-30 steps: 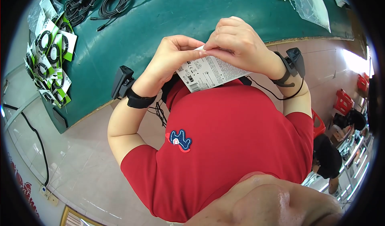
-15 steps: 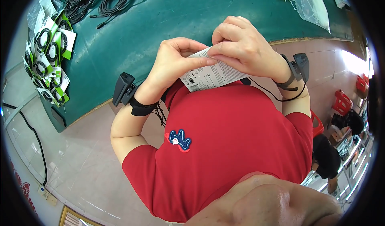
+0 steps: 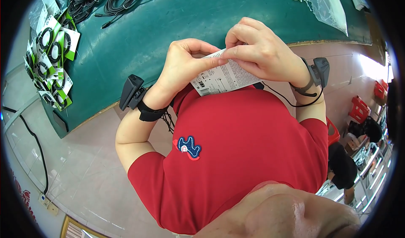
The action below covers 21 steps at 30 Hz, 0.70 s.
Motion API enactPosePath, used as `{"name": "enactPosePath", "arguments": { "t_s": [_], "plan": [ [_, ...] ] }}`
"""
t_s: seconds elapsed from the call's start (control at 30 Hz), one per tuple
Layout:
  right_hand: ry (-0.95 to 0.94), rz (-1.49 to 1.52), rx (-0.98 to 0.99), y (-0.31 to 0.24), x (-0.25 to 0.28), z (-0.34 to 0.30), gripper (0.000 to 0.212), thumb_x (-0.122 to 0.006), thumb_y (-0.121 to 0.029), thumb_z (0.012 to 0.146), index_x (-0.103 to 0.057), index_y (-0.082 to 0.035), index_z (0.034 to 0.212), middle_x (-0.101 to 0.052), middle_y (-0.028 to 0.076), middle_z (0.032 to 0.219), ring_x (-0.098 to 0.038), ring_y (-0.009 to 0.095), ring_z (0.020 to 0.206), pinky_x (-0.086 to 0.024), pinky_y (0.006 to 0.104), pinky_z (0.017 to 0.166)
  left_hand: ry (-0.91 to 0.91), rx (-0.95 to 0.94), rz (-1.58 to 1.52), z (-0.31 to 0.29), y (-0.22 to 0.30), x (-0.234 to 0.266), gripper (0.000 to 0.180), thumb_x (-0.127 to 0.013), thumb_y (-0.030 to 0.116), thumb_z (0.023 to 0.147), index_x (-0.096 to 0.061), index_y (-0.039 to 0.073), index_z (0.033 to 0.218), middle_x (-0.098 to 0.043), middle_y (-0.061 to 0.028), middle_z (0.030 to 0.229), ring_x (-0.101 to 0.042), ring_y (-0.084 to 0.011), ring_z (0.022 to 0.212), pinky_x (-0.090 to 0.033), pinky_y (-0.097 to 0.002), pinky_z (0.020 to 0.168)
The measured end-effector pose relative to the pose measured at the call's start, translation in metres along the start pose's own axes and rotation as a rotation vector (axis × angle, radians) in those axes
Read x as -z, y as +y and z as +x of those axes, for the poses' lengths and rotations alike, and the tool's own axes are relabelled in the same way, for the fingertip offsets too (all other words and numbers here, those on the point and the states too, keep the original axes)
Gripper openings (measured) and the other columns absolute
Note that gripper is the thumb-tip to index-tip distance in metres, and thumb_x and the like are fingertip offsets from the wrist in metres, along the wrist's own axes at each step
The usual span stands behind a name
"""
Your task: Manual assembly and packaging of USB cables into retail cardboard and plastic containers.
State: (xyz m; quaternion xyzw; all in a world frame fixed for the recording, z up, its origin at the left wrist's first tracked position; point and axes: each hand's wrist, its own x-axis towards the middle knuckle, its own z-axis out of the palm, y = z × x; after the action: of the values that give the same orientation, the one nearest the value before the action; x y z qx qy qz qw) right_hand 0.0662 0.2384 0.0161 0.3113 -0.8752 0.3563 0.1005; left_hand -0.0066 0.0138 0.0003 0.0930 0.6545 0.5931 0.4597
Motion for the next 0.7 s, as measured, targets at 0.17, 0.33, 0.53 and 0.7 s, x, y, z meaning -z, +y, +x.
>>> {"name": "enactPosePath", "arguments": {
  "t_s": [0.17,0.33,0.53,0.7],
  "plan": [
    [-0.006,0.002,0.003,0.000,-0.001,0.000,0.029,-0.074,0.004,0.072,-0.072,-0.007,0.099,-0.060,0.007,0.094,-0.057,0.027,0.085,-0.049,0.0365,0.074,0.006,-0.022,-0.011,0.000,-0.003,0.000,0.024,-0.087,0.010,0.082,-0.077,-0.004,0.098,-0.077,-0.0123,0.090,-0.073,-0.0137,0.080,-0.059,-0.0260,0.073],
    [0.046,0.040,0.018,-0.005,0.013,0.004,0.021,-0.073,0.003,0.080,-0.072,-0.004,0.100,-0.062,0.006,0.096,-0.058,0.023,0.086,-0.049,0.0359,0.074,0.021,-0.117,0.044,-0.007,0.000,-0.001,0.024,-0.086,0.009,0.081,-0.076,-0.004,0.098,-0.077,-0.0137,0.090,-0.073,-0.0145,0.080,-0.059,-0.0260,0.072],
    [0.239,0.523,-0.335,0.001,0.052,-0.005,0.009,-0.069,-0.008,0.096,-0.073,-0.001,0.100,-0.066,0.003,0.096,-0.060,0.014,0.085,-0.048,0.0287,0.072,0.162,-1.103,0.778,-0.033,0.019,0.002,0.020,-0.082,0.000,0.074,-0.075,-0.003,0.093,-0.076,-0.0165,0.092,-0.074,-0.0219,0.075,-0.059,-0.0301,0.067],
    [-0.027,0.662,-0.551,0.018,0.022,-0.004,0.016,-0.069,-0.012,0.098,-0.071,0.003,0.102,-0.065,0.004,0.092,-0.058,0.009,0.077,-0.046,0.0234,0.068,0.183,-1.408,0.905,-0.024,0.002,0.006,0.020,-0.077,0.000,0.071,-0.074,-0.002,0.090,-0.073,-0.0160,0.092,-0.073,-0.0263,0.076,-0.059,-0.0326,0.065]
  ]
}}
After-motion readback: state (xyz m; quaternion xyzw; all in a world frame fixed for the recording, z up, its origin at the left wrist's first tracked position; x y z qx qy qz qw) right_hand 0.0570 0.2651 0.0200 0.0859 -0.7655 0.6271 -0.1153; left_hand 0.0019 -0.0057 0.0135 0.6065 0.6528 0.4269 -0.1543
